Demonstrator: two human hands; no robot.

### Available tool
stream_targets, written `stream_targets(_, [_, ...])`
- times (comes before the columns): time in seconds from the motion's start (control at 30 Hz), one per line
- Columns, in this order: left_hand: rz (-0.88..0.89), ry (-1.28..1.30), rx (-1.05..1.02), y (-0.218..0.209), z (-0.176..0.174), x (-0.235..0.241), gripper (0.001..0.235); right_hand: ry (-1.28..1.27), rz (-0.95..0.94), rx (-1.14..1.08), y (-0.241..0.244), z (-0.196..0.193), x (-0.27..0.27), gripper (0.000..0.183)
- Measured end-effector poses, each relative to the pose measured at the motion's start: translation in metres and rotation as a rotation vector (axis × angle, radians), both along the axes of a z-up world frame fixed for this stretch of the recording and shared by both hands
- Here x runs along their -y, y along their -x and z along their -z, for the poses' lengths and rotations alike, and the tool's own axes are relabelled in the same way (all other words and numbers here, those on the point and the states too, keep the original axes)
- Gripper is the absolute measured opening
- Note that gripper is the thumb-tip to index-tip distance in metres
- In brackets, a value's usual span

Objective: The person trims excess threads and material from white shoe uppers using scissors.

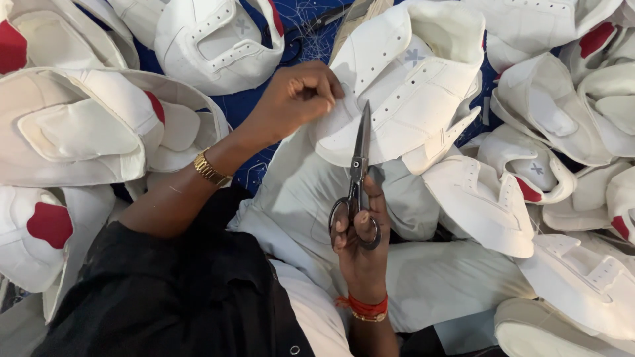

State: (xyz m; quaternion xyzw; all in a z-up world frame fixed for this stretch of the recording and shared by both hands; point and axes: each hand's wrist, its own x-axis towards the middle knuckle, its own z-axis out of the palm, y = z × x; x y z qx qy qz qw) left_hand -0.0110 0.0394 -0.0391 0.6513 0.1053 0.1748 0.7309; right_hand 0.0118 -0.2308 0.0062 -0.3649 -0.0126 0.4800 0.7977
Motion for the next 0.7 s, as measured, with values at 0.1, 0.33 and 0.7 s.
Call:
stream_targets(0.1, [-0.298, -0.032, -0.067, 0.003, 0.019, 0.003, 0.012, 0.047, 0.015, 0.042, 0.001, 0.0, 0.0, 0.068])
stream_targets(0.33, [-0.313, -0.586, -0.169, -0.001, 0.01, 0.034, 0.053, 0.436, 0.051, 0.468, 0.01, 0.03, 0.014, 0.052])
stream_targets(0.7, [0.153, -1.168, 0.243, -0.026, -0.125, 0.044, 0.046, 0.497, 0.579, 1.311, 0.007, 0.049, 0.031, 0.058])
